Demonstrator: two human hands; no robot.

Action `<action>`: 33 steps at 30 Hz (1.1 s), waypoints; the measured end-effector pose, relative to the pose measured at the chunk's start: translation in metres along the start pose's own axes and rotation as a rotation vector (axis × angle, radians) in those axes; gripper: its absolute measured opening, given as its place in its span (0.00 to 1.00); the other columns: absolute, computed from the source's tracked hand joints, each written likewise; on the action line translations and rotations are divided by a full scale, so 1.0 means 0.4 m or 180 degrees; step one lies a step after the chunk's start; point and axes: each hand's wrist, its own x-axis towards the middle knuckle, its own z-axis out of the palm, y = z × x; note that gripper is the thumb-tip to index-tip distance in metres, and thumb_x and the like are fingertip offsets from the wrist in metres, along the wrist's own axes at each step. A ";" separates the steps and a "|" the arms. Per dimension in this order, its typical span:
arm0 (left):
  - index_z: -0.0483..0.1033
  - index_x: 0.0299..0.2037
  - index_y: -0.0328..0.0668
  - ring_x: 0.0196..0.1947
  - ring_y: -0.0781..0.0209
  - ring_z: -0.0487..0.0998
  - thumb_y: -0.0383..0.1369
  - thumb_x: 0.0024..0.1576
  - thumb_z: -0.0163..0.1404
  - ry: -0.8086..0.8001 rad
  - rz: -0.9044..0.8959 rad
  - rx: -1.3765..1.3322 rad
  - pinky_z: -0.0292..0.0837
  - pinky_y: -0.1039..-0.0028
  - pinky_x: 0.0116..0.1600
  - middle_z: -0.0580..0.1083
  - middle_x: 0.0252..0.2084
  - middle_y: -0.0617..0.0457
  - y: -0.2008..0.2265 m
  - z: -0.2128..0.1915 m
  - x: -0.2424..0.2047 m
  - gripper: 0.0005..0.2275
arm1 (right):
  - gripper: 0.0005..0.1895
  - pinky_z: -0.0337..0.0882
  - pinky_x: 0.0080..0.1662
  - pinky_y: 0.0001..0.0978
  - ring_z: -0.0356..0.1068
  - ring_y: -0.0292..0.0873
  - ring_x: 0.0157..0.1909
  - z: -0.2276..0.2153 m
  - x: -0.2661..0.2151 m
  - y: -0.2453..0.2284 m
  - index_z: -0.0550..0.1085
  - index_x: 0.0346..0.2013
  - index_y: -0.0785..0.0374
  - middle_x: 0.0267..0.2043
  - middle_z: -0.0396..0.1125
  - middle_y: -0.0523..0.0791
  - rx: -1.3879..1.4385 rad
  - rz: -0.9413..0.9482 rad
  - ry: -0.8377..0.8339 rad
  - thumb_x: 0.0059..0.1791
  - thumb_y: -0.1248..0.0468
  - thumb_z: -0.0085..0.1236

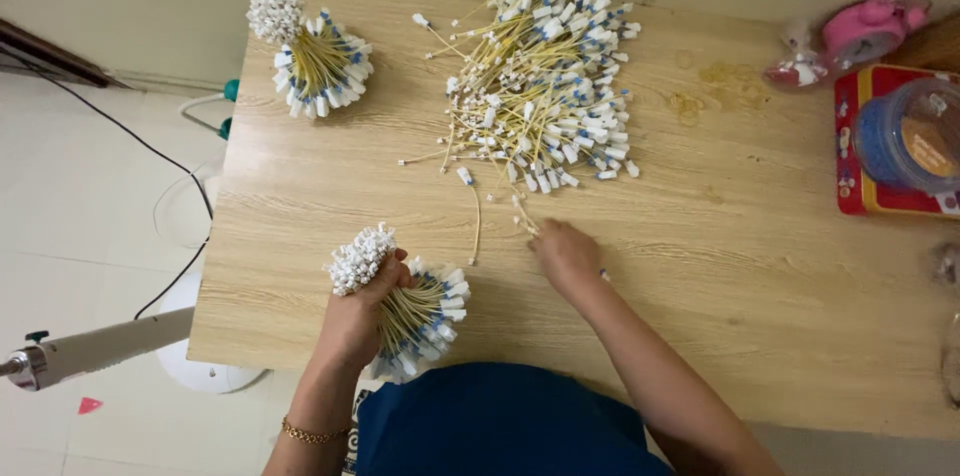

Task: Bundling small white electronic components with yellow wires into groups.

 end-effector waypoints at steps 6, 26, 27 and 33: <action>0.76 0.50 0.25 0.35 0.54 0.79 0.34 0.61 0.54 0.0020 0.0088 0.0091 0.75 0.65 0.46 0.73 0.27 0.44 0.009 -0.016 0.002 0.15 | 0.18 0.72 0.49 0.59 0.75 0.65 0.47 -0.132 -0.075 -0.164 0.69 0.46 0.64 0.38 0.71 0.59 0.0194 -0.0275 -0.0218 0.56 0.51 0.42; 0.76 0.51 0.23 0.34 0.50 0.76 0.25 0.61 0.49 0.0338 -0.0475 0.0124 0.70 0.64 0.40 0.74 0.30 0.40 0.047 -0.009 0.022 0.12 | 0.06 0.70 0.27 0.32 0.64 0.39 0.26 -0.314 0.006 -0.203 0.66 0.46 0.59 0.35 0.69 0.47 0.1656 -0.0509 0.0314 0.56 0.64 0.41; 0.76 0.51 0.25 0.32 0.52 0.76 0.27 0.62 0.48 0.0303 -0.0488 0.0291 0.70 0.65 0.39 0.74 0.30 0.41 0.051 -0.006 0.022 0.12 | 0.16 0.64 0.19 0.32 0.60 0.37 0.19 -0.317 0.044 -0.151 0.65 0.57 0.59 0.34 0.71 0.48 0.1434 -0.0590 0.0910 0.55 0.70 0.38; 0.78 0.52 0.24 0.36 0.49 0.79 0.31 0.61 0.49 0.0314 -0.0563 0.0447 0.73 0.63 0.45 0.77 0.31 0.40 0.040 0.023 0.029 0.15 | 0.25 0.77 0.25 0.30 0.74 0.47 0.26 -0.569 0.041 -0.269 0.70 0.63 0.42 0.57 0.69 0.42 -0.0311 0.0187 -0.0184 0.56 0.69 0.38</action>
